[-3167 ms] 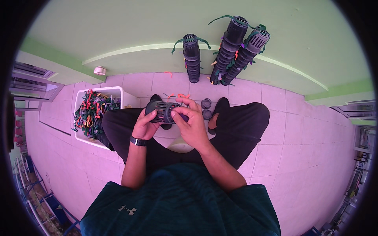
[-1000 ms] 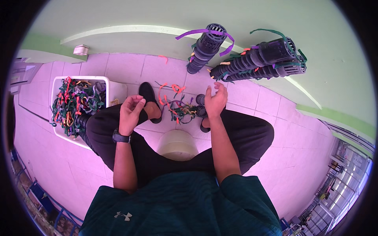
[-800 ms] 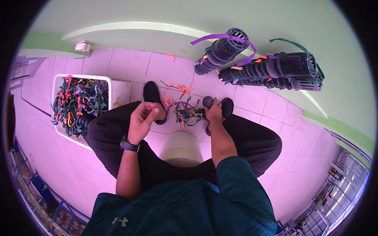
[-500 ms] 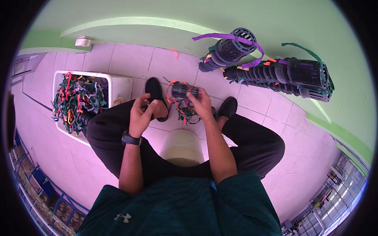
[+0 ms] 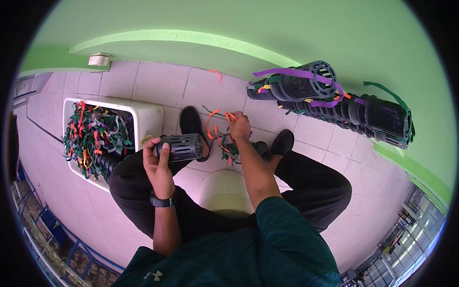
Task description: Assembling black plastic cage components using colored zip ties.
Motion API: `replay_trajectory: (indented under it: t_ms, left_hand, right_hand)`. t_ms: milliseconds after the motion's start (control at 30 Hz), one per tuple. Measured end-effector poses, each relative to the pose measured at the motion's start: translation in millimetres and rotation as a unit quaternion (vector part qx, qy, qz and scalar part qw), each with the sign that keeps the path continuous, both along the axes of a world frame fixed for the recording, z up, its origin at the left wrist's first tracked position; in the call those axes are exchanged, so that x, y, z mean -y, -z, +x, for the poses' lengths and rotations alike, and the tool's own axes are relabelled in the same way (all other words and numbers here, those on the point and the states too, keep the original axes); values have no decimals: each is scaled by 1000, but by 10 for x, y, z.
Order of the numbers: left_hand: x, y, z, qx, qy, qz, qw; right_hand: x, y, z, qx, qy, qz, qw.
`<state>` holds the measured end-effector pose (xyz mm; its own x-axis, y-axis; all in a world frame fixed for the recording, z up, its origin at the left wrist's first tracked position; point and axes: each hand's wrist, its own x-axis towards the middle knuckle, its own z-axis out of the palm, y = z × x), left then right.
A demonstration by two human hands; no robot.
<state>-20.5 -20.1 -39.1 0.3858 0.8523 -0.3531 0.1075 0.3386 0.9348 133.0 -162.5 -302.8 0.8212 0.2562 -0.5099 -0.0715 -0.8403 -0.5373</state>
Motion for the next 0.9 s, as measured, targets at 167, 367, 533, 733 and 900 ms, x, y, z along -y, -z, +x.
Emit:
replay_trajectory:
  t_ms: [167,367,533,733,900]
  left_hand:
    - [95,6,-3,-34,78,-32,996]
    - [179,207,2,-80,198,-37,976]
    - [290,515,-23,-120,278,-114,946]
    - [343,289,150,70,327,-238,912]
    - [441,127,86,119,317,-313,887]
  right_hand:
    - [-129,464,16,78,-79,-142,984]
    - [23,147,157,-37,23,39,998]
    - [53,-1559,-135,-227,53,326,916]
    - [502,-2450,-541,-85,-87,305,945]
    - [1044,-3080,-681,-114,-39,372,920]
